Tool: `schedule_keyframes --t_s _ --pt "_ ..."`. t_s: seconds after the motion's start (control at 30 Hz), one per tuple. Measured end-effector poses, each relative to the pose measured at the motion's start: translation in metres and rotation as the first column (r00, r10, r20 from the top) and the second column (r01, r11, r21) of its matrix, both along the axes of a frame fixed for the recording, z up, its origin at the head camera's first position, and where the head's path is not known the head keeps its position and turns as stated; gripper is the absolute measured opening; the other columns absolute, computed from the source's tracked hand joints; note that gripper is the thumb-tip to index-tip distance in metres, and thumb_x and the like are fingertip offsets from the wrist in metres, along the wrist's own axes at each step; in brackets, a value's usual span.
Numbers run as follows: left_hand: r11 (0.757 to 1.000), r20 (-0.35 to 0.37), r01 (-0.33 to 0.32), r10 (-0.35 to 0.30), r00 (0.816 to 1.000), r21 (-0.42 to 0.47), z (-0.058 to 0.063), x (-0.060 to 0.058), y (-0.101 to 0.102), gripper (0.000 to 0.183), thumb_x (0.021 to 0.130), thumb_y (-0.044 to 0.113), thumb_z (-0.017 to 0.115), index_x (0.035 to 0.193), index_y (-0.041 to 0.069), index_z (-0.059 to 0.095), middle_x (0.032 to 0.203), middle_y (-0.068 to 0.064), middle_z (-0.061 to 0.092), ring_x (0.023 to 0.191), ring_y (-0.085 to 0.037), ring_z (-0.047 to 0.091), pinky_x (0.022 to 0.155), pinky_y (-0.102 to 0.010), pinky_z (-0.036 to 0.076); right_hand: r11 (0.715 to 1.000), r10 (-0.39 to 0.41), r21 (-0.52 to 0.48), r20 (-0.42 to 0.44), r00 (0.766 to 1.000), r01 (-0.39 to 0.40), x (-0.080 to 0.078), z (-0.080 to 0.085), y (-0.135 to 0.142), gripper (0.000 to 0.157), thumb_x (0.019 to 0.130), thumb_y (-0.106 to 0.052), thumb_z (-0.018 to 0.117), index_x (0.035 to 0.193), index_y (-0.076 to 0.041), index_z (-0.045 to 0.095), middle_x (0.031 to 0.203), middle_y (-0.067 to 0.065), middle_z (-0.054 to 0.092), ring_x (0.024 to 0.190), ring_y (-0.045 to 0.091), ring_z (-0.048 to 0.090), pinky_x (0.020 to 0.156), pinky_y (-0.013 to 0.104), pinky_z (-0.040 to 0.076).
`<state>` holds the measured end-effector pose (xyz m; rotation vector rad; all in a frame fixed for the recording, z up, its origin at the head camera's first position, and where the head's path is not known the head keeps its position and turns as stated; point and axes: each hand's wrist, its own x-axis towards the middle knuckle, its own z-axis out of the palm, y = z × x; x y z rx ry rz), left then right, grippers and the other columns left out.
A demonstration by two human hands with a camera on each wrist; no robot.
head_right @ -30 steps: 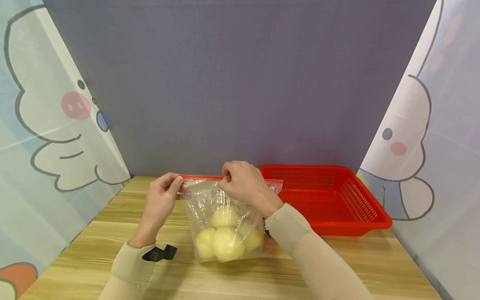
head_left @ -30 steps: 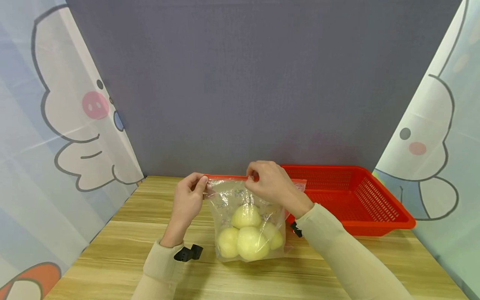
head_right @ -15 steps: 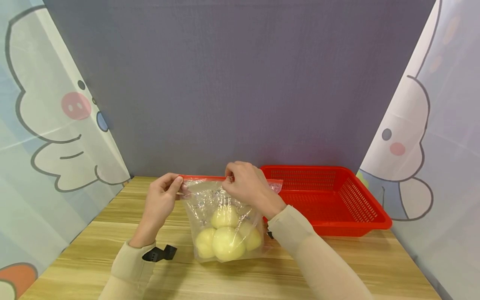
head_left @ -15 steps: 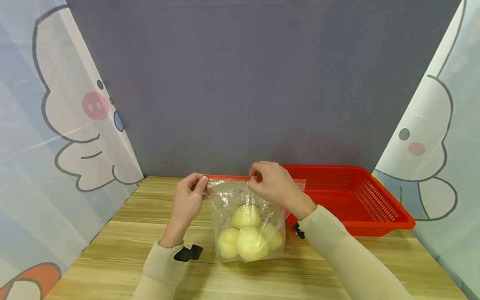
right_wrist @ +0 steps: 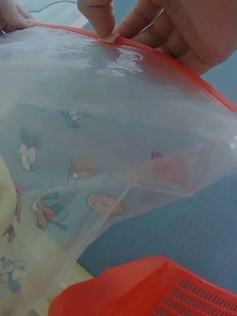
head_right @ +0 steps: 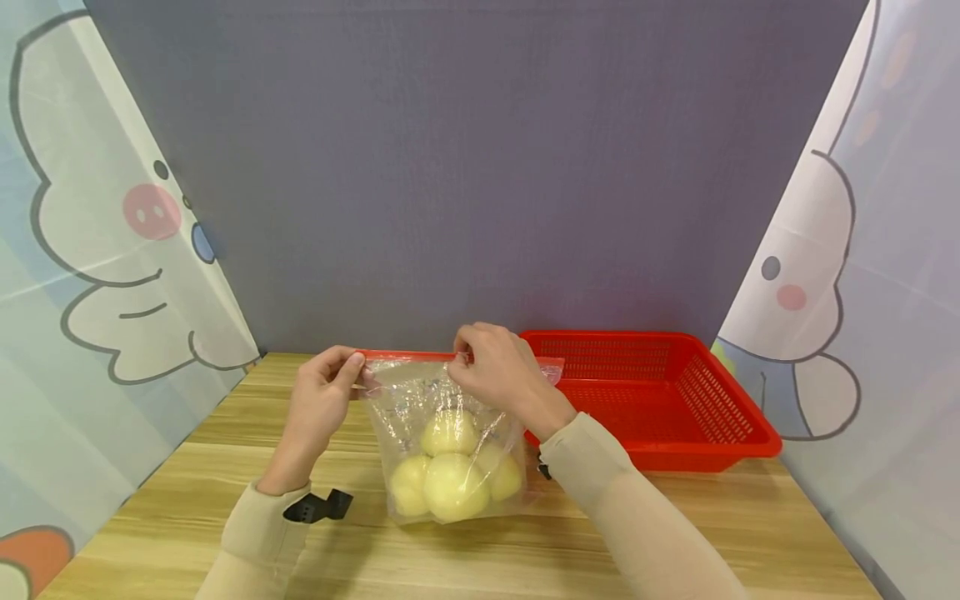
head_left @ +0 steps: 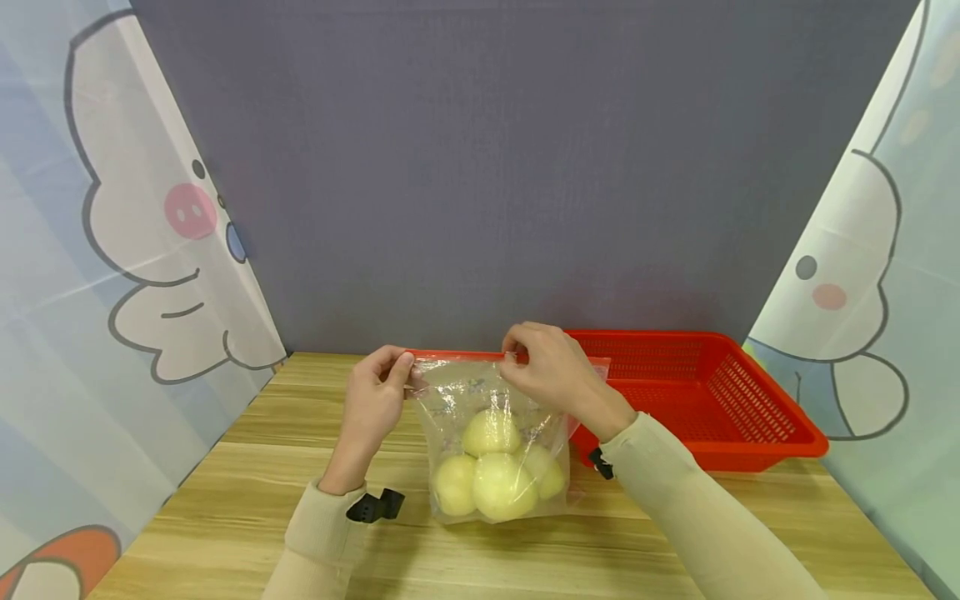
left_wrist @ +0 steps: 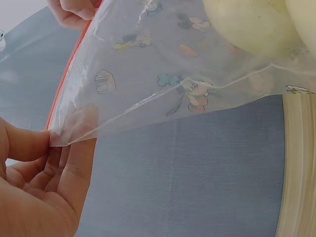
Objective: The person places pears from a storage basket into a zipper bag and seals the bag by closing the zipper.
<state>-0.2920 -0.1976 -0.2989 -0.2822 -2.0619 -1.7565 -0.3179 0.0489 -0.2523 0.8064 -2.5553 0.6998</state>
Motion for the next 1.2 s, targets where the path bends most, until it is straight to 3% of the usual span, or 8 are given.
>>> schedule_keyframes --t_s 0.4,0.7,1.2 --pt "1.0 0.006 -0.003 0.003 1.0 -0.014 0.001 0.001 0.0 0.019 0.105 0.006 0.056 0.102 -0.009 0.065 0.088 -0.02 0.065 0.07 -0.018 0.07 0.066 -0.034 0.064 1.0 -0.001 -0.031 -0.032 0.999 0.0 -0.001 -0.006 0.003 0.011 0.086 -0.011 0.063 0.093 -0.011 0.071 0.089 -0.003 0.065 0.077 0.016 0.059 0.07 0.029 0.052" --pt "1.0 -0.002 -0.008 0.008 1.0 -0.012 0.0 0.0 0.001 0.018 0.105 0.005 0.055 0.101 -0.01 0.065 0.087 -0.02 0.065 0.069 -0.018 0.07 0.066 -0.033 0.064 0.998 0.001 -0.067 -0.07 0.998 -0.006 -0.002 -0.01 0.001 0.007 0.086 -0.009 0.064 0.09 -0.01 0.069 0.088 -0.003 0.064 0.076 0.016 0.057 0.067 0.029 0.052" --pt "0.999 -0.001 -0.022 0.022 1.0 -0.033 0.0 0.001 0.002 0.018 0.104 0.006 0.056 0.101 -0.009 0.066 0.085 -0.019 0.066 0.069 -0.018 0.07 0.064 -0.032 0.063 0.996 0.003 -0.094 -0.045 0.999 -0.007 -0.002 -0.014 0.006 0.01 0.086 -0.01 0.062 0.093 -0.011 0.07 0.091 -0.003 0.064 0.076 0.014 0.057 0.068 0.029 0.052"
